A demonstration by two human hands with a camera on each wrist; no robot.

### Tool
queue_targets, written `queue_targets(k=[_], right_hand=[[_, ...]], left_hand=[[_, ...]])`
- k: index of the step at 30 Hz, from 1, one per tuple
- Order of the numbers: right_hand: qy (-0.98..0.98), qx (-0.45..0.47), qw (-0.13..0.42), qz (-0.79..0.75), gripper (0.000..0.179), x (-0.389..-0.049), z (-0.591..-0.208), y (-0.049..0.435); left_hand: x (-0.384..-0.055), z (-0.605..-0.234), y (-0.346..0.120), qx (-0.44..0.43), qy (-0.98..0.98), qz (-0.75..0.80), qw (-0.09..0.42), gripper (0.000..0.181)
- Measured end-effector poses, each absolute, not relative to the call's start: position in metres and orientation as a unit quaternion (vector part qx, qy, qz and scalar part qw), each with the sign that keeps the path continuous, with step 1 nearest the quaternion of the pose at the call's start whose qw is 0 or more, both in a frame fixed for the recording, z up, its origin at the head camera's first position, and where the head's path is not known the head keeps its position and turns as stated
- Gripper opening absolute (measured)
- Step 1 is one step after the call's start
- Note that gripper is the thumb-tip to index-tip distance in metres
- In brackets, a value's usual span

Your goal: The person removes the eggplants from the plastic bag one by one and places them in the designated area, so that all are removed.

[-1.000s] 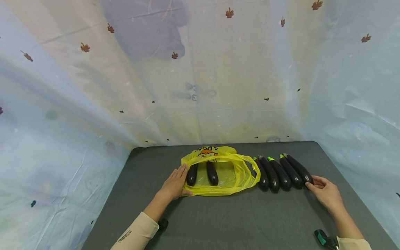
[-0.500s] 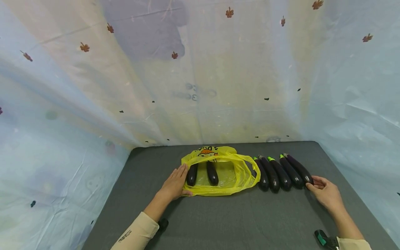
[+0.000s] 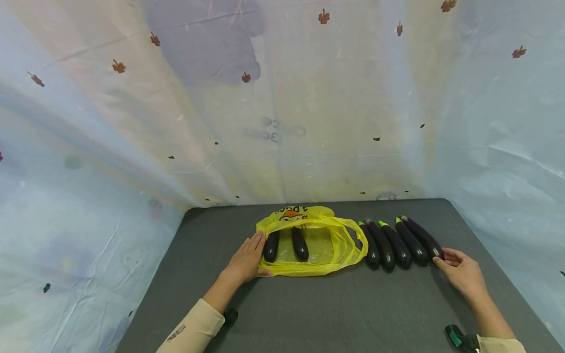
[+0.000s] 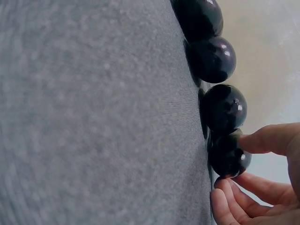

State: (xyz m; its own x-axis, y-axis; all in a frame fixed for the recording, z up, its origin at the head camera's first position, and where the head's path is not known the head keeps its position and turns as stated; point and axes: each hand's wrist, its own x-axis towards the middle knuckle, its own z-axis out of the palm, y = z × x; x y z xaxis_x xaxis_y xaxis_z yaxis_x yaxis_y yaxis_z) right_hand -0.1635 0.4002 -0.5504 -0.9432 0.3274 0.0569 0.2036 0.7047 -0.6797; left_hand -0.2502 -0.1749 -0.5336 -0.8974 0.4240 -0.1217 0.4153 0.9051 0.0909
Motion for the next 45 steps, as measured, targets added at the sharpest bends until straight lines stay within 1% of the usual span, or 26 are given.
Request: queue_targets(k=[9, 21, 27, 34, 45], right_hand=[[-0.919, -0.126, 0.116, 0.354, 0.054, -0.16, -0.549, 0.4], [-0.924, -0.111, 0.116, 0.346, 0.052, -0.158, -0.552, 0.399], [-0.923, -0.124, 0.128, 0.342, 0.051, -0.159, -0.546, 0.395], [-0.923, -0.121, 0.155, 0.331, 0.05, -0.158, -0.534, 0.384], [-0.911, -0.057, 0.183, 0.365, 0.045, -0.156, -0.514, 0.352]], left_hand=[[-0.25, -0.531, -0.174, 0.213, 0.974, 0.023, 0.073, 0.119], [-0.251, -0.533, -0.175, 0.215, 0.974, 0.023, 0.072, 0.118], [-0.251, -0.534, -0.175, 0.213, 0.974, 0.02, 0.076, 0.119], [-0.251, -0.534, -0.175, 0.214, 0.974, 0.022, 0.075, 0.119], [-0.25, -0.534, -0.175, 0.215, 0.974, 0.02, 0.072, 0.119]])
